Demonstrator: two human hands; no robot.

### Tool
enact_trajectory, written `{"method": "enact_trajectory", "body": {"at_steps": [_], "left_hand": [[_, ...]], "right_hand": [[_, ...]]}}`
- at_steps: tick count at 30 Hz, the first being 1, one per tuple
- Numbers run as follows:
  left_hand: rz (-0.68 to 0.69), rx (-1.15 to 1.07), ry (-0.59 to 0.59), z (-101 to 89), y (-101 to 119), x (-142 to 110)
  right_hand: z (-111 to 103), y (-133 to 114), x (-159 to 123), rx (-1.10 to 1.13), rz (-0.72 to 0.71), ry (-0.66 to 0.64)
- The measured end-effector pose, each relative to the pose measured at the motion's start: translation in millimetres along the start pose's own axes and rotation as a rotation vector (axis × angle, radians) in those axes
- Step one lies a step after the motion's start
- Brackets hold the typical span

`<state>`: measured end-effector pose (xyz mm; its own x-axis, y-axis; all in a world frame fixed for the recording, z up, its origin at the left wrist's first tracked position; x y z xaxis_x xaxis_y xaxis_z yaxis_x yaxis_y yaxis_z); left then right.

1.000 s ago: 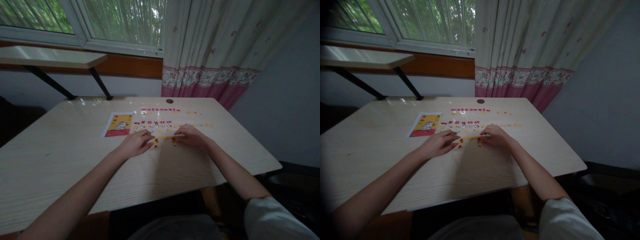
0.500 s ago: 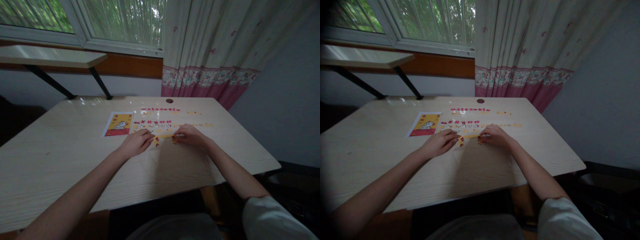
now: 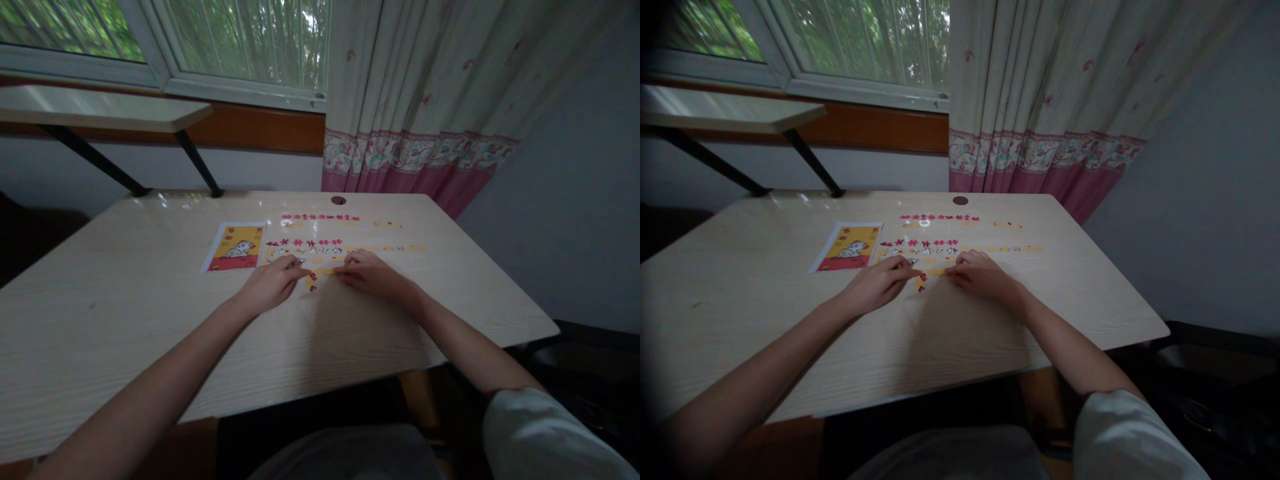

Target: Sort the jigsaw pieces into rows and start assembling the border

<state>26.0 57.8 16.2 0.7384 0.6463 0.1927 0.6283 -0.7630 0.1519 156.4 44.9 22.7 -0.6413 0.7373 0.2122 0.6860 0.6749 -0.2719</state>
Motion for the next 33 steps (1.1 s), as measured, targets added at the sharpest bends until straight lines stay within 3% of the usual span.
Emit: {"method": "enact_trajectory", "body": {"at_steps": [12, 17, 33], "left_hand": [[0.082, -0.064, 0.031, -9.7, 6.4, -1.4], [0.146, -0.109, 0.033, -9.5, 12.6, -3.2], [0.152, -0.064, 0.005, -7.0, 14.6, -3.0]], "right_hand": [[-13.8, 28.5, -8.2, 0.014, 0.026, 0.049], [-14.1, 21.4, -9.6, 0.011, 0.011, 0.062], [-12.9, 14.1, -7.9, 0.028, 0.021, 0.018]]}}
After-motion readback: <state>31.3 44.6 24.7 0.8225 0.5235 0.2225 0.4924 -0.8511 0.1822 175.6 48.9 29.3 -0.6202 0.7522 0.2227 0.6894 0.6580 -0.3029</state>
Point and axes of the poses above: each hand's wrist, its own x-axis towards the middle knuckle, its own z-axis out of the palm, y = z × x, the point moved 10 cm from there along x, towards the middle knuckle
